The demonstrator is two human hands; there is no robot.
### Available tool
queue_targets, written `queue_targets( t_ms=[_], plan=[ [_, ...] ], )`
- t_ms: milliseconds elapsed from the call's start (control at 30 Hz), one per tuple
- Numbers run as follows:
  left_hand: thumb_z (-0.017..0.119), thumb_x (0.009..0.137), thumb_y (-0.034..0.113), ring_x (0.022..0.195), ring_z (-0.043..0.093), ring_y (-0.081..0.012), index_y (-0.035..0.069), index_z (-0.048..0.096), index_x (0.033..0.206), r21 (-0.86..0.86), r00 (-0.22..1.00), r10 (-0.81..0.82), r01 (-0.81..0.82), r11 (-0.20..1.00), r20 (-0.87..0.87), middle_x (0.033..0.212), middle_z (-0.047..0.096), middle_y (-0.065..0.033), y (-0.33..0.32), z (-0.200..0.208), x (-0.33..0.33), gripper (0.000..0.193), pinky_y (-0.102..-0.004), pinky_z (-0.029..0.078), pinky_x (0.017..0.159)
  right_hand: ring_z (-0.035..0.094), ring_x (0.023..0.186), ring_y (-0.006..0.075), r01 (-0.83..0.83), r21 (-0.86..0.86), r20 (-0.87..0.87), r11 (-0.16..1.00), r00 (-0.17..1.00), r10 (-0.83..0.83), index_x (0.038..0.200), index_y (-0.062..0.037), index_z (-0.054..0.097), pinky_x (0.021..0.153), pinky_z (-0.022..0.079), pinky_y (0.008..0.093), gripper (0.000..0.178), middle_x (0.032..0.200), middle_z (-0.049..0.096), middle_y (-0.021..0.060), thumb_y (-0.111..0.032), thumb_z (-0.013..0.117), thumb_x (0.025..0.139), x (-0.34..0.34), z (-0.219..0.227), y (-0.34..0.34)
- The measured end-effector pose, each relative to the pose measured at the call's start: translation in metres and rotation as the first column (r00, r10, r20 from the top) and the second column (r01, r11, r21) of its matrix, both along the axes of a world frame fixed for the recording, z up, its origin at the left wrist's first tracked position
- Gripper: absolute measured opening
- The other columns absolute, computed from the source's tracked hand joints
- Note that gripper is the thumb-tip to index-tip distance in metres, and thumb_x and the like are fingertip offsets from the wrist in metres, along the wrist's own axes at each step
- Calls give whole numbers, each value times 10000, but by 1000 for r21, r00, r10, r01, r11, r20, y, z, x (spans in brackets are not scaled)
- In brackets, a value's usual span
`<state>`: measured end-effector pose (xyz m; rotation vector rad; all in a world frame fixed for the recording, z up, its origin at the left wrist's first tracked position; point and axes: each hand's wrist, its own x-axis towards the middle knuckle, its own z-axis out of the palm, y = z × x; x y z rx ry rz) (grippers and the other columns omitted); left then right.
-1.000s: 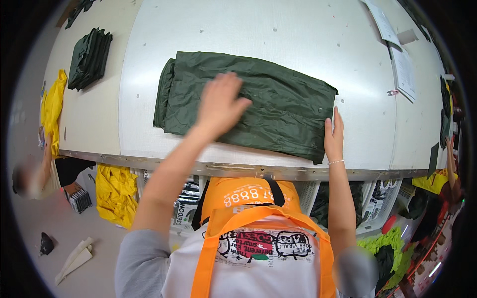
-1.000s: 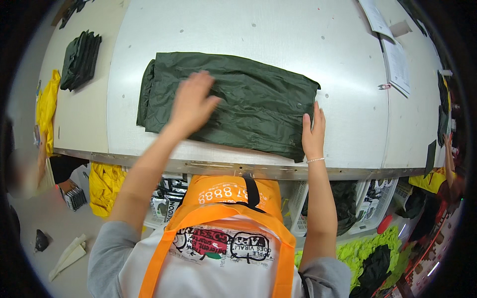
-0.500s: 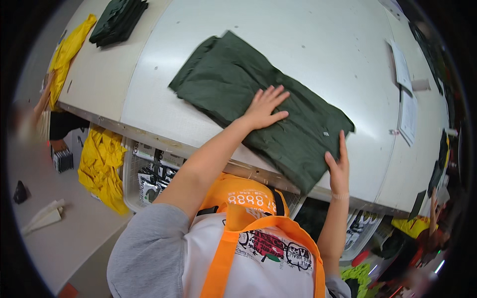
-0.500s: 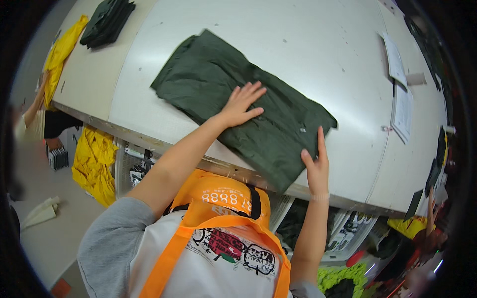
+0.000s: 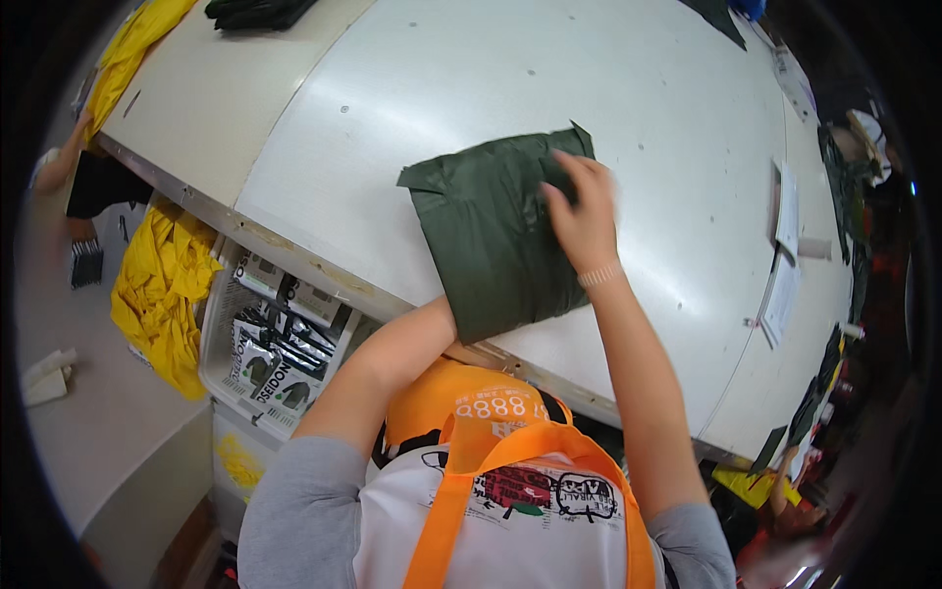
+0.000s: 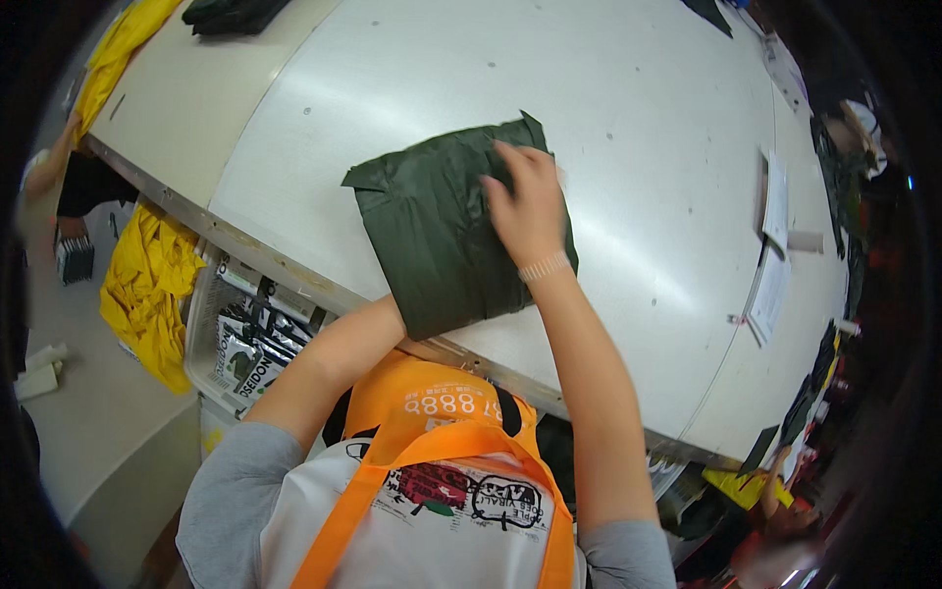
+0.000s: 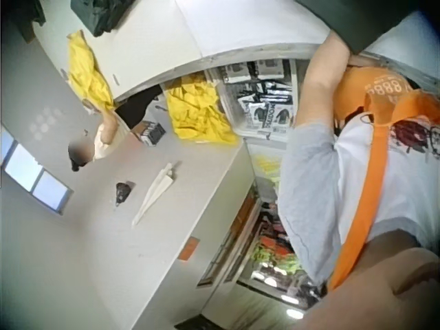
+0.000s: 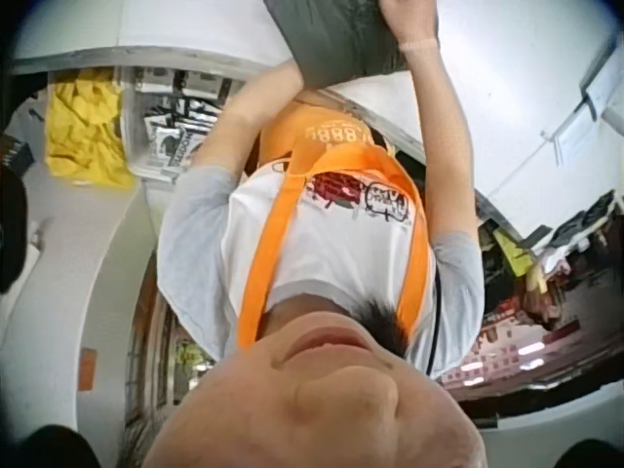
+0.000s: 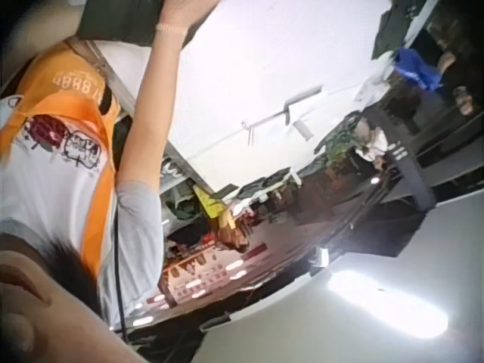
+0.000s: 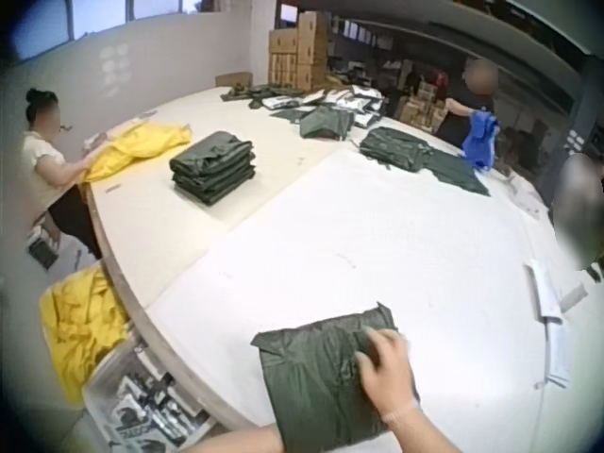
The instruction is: The person folds a green raincoat on a white table, smoothing and aligning the fabric, then folding it into a compact rectangle. The person places the folded coat into a white basket below the table and repeats the process with another green raincoat.
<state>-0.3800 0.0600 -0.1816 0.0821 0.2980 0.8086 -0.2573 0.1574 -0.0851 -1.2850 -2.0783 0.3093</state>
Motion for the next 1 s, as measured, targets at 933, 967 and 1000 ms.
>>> queue_targets(
  t_ms=[933,967,1000],
  plan=[
    [630,872,363,1103,549,-223,-42,451,1281,22,349,25,-14,1000,-937,1150,594,-172,-64,47,-53,603,-345,428,937,598,833,214,222,-590,-368,777,782,-503,1053,66,592,778,461,321,518,903,662,167,-434,508,945,121,-48,-105],
    [662,853,328,1084,555,-226,-40,458,1256,177,241,175,-14,984,-955,1147,594,-171,-81,48,-37,583,-343,427,935,606,835,237,214,-551,-383,806,794,-473,1086,63,575,779,462,326,516,907,661,175,-429,508,945,119,-47,-111],
    [693,834,294,1064,560,-229,-38,465,1231,329,131,326,1,944,-936,1145,594,-171,-97,45,-24,566,-341,426,932,615,838,261,204,-510,-395,835,808,-438,1119,59,558,781,464,331,516,911,660,184,-424,507,945,116,-46,-117]
  ],
)
